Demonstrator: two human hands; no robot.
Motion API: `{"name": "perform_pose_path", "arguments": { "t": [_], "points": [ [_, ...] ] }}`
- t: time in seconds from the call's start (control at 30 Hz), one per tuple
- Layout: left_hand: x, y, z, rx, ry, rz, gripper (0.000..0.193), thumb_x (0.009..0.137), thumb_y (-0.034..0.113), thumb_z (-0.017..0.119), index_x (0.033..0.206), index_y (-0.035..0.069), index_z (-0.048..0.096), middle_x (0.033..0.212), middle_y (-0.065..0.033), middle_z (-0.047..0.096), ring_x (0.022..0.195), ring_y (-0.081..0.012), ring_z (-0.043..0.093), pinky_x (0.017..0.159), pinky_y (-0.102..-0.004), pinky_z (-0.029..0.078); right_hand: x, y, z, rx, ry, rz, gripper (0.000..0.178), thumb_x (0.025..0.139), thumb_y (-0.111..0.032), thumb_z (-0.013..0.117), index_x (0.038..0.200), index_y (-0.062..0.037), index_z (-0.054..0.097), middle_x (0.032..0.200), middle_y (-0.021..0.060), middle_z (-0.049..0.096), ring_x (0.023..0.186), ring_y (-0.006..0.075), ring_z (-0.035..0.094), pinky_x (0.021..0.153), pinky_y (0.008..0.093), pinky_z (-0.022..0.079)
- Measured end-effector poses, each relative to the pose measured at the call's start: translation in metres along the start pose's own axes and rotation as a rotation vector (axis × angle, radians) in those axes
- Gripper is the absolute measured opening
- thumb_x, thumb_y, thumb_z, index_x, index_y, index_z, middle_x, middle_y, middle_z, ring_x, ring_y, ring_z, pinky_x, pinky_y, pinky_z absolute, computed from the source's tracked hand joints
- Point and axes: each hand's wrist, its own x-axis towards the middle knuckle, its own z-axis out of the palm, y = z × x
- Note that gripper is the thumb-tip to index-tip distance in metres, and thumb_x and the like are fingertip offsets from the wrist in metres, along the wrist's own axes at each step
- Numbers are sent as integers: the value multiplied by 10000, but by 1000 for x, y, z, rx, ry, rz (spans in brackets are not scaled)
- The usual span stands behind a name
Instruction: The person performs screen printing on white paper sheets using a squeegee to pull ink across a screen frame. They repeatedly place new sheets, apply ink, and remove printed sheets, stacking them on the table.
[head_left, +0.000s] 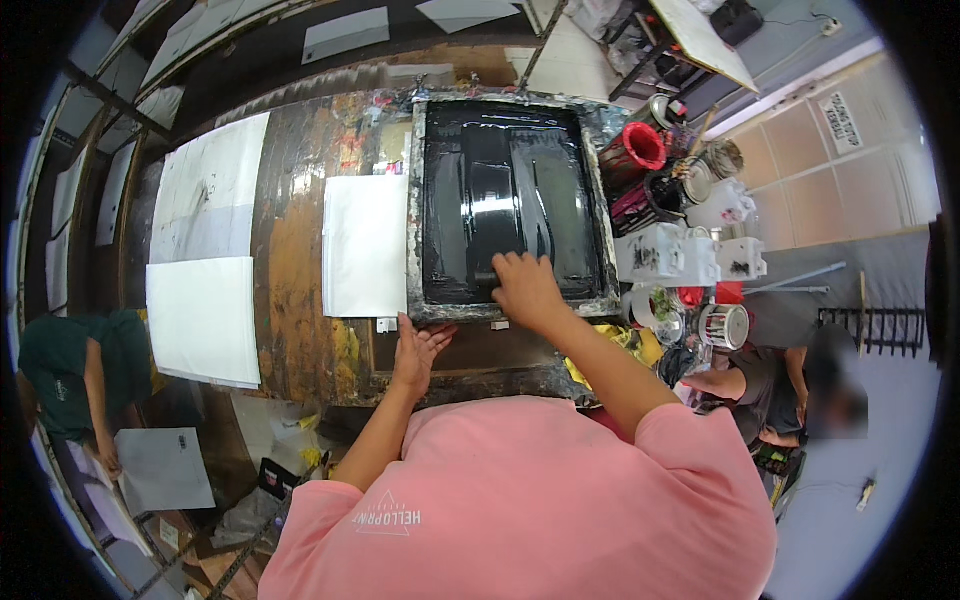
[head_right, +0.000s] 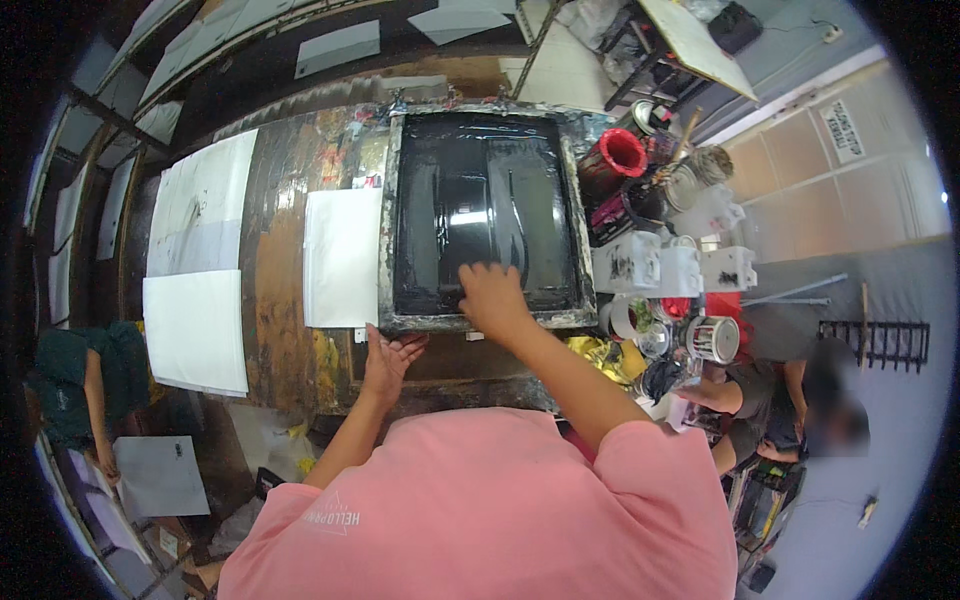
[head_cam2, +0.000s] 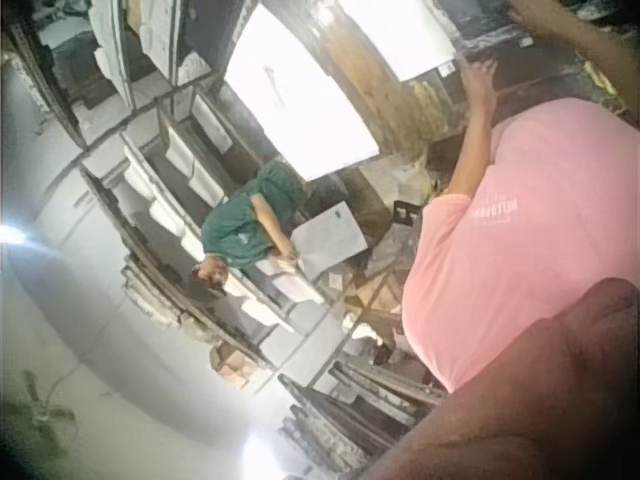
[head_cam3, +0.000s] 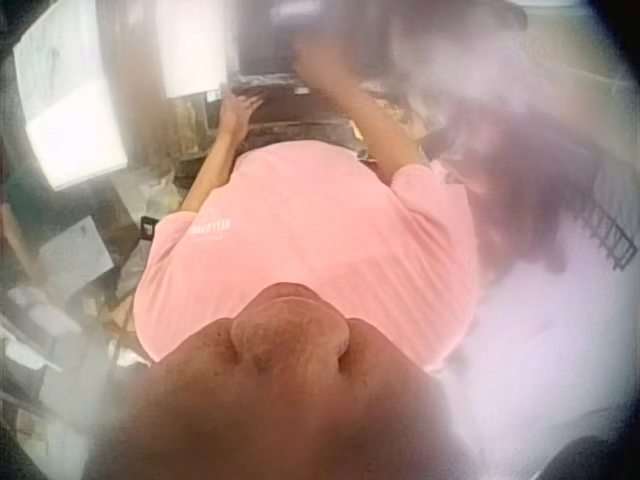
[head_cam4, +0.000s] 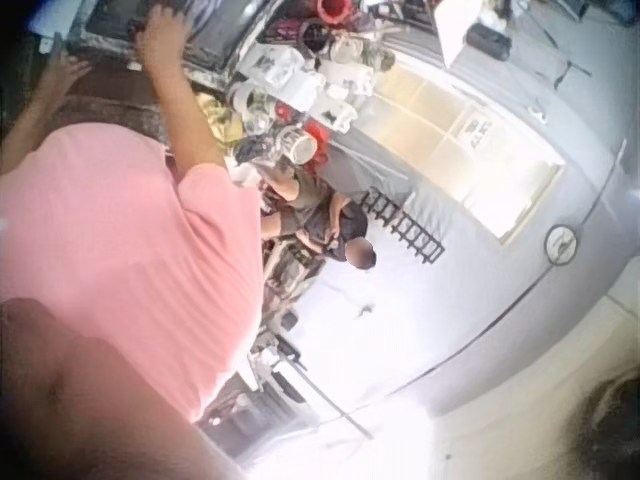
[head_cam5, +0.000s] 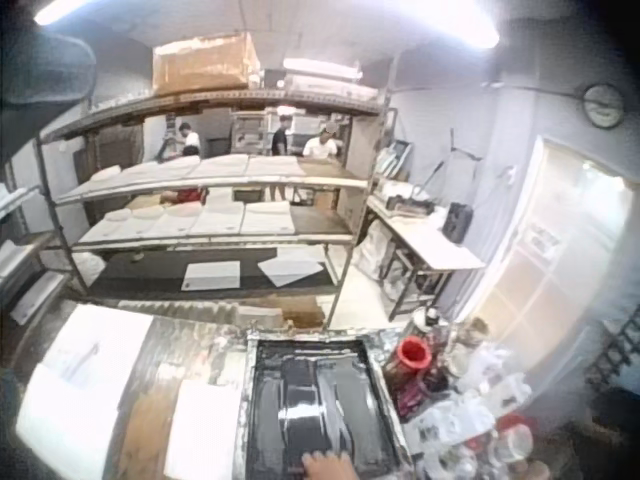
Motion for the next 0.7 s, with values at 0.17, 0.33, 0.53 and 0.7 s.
{"name": "perform_pose_path", "arguments": {
  "t": [0.17, 0.33, 0.53, 0.7],
  "points": [
    [-32, 56, 29, -61, -294, 213, 920, 1056, 800, 288, 1514, 16, 438, 1450, -227, 619, 1388, -339, 587, 1190, -465, 427, -34, -34, -94, 91, 415, 13, 575, 931, -598, 704, 1086, -48, 634, 1031, 150, 595, 1005, 347, 578, 876, 494, 408],
    [-35, 114, 72, 184, -507, 511, 854, 1096, 720, 330, 1619, 48, 387, 1645, -241, 434, 1555, -372, 370, 1279, -500, 267, 13, -18, -164, -32, 839, -27, 492, 895, -568, 748, 896, -79, 694, 880, 89, 620, 903, 300, 585, 881, 479, 353],
    [12, 62, -31, 1788, 446, 436, 931, 1045, 759, 418, 1731, 153, 247, 1754, -335, 128, 1635, -532, 3, 1254, -729, -23, 31, -15, -191, -34, 888, -40, 563, 911, -622, 720, 828, -67, 759, 808, 93, 660, 837, 277, 603, 870, 462, 369],
    [6, 33, -66, 2045, 504, 198, 1053, 988, 858, 373, 1749, 162, 158, 1760, -343, 43, 1639, -516, -51, 1213, -781, -83, 51, -5, -211, -32, 909, -39, 621, 906, -668, 697, 843, -57, 787, 809, 98, 694, 823, 283, 643, 841, 458, 386]
  ]
}}
